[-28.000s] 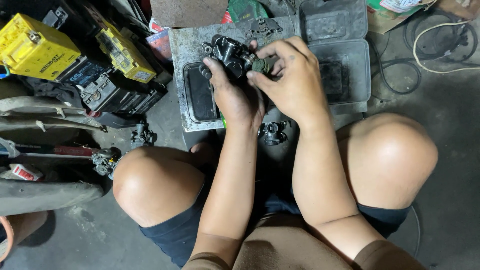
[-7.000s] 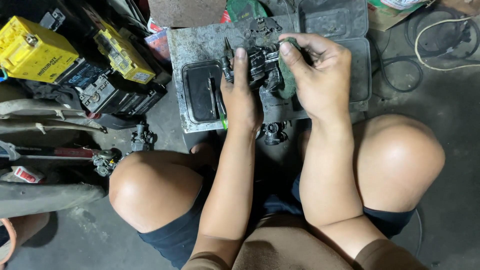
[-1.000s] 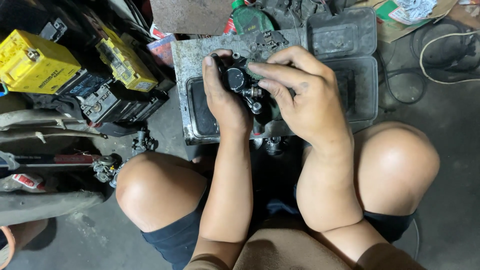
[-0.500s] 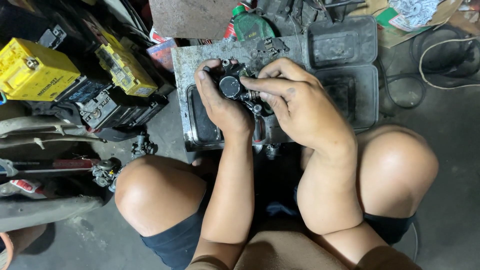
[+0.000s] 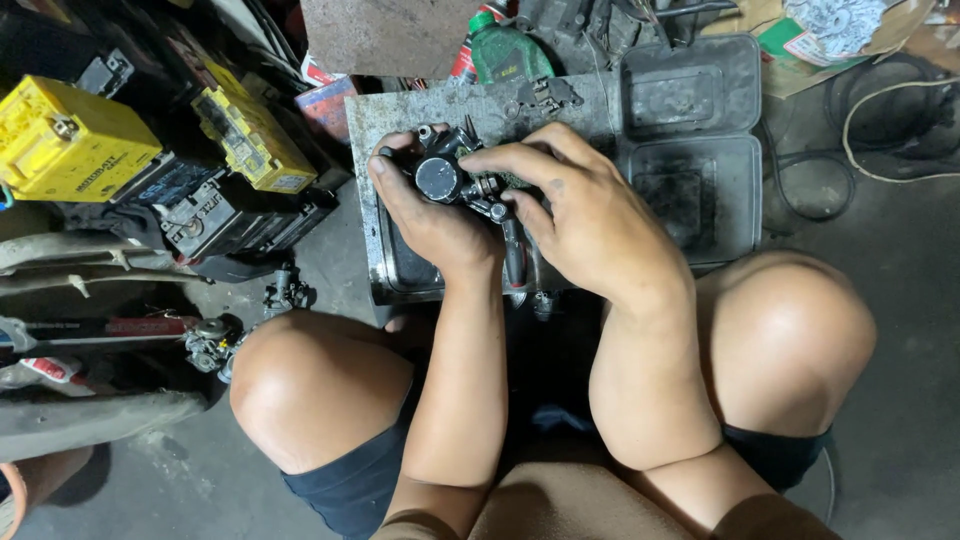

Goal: Cleaning a motorcycle mechanical component, likely a brake caliper, using a small rag to wipe away dirt and grease.

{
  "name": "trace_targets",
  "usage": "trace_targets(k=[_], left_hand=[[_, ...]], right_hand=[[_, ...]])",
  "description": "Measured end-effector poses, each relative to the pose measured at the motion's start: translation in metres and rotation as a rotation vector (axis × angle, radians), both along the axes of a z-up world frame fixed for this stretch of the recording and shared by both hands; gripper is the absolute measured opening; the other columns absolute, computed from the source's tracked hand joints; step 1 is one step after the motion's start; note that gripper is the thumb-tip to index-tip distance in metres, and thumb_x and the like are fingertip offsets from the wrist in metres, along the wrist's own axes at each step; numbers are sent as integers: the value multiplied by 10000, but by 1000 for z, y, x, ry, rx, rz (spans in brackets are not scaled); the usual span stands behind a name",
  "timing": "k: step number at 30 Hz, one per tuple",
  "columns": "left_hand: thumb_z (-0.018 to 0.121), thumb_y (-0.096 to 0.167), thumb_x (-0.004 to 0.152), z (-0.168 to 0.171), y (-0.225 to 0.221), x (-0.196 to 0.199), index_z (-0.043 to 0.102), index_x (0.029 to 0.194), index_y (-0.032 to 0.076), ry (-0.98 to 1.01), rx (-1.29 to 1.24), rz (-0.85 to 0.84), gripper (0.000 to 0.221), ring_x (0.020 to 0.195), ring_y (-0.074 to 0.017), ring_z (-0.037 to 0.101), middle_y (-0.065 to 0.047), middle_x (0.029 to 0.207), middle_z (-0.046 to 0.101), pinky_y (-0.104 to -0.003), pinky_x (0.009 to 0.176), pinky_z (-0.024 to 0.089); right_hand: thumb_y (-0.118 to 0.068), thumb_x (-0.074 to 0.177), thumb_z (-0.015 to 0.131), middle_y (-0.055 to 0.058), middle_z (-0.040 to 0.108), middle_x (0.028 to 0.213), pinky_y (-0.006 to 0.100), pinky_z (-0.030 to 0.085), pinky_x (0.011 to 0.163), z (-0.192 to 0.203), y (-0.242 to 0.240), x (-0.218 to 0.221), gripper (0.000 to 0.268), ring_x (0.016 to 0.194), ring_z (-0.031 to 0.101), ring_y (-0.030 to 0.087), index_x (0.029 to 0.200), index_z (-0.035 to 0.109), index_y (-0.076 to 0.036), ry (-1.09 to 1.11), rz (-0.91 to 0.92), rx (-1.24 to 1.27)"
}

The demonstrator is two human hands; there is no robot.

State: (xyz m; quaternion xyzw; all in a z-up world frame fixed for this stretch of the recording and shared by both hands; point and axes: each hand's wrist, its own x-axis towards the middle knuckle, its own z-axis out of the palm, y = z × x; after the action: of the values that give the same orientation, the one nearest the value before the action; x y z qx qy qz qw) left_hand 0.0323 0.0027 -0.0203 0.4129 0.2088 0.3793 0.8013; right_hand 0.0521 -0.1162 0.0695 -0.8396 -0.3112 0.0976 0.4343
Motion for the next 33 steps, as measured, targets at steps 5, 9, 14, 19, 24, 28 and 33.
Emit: trace_targets(k=[5, 9, 14, 19, 24, 28, 33], left_hand=[[275, 333, 1123, 2, -2, -1, 553, 1082, 101, 79, 93, 26, 365, 927, -163, 570, -66, 1011, 610, -325, 929, 463], [258, 341, 1127, 4, -5, -1, 540, 1091, 106, 117, 135, 31, 369, 929, -163, 574, -70, 1011, 621, -327, 936, 466], [250, 351, 1134, 7, -5, 0, 539, 1121, 105, 50, 139, -14, 379, 957, -170, 577, -76, 1036, 610, -332, 957, 465], [250, 407, 1144, 1, -1, 0, 548, 1168, 93, -57, 90, -71, 433, 977, -180, 605, -99, 1057, 612, -338, 948, 486], [280, 513, 1120, -5, 6, -2, 534, 1212, 102, -25, 229, -250, 492, 996, -183, 608, -105, 1073, 608, -342, 940, 508], [203, 515, 1130, 0, 4, -7, 535, 1226, 92, 21, 354, -298, 546, 1052, -168, 557, -75, 1134, 579, -340, 1027, 438], [118, 642, 1062, 2, 3, -12, 524, 1151, 83, 172, 484, -364, 697, 1080, -190, 518, -66, 1145, 555, -353, 1063, 389]], right_hand=[[98, 882, 611, 88, 601, 1037, 368, 519, 747, 0, 4, -1, 417, 757, 599, 238, 1241, 688, -99, -31, -14, -7], [107, 865, 607, 108, 617, 1001, 398, 520, 728, -1, 6, -2, 370, 759, 614, 280, 1186, 691, -58, -78, -45, 15], [133, 868, 613, 125, 612, 1024, 368, 505, 747, -2, 6, -4, 355, 796, 592, 269, 1170, 696, -36, -131, -68, 80], [151, 900, 604, 123, 587, 1010, 316, 467, 679, 5, 3, -7, 305, 726, 526, 215, 1137, 725, 2, -168, -84, 121], [50, 984, 628, 153, 600, 1055, 320, 477, 724, 10, -3, -8, 252, 775, 544, 223, 1216, 726, 42, -178, -43, 159], [74, 896, 726, 104, 644, 997, 313, 485, 720, 6, -3, -10, 314, 782, 580, 214, 1199, 748, -7, -133, -44, 121], [60, 827, 747, 74, 654, 956, 307, 471, 737, 6, -11, -10, 328, 786, 565, 204, 1135, 792, -44, -64, 43, 102]])
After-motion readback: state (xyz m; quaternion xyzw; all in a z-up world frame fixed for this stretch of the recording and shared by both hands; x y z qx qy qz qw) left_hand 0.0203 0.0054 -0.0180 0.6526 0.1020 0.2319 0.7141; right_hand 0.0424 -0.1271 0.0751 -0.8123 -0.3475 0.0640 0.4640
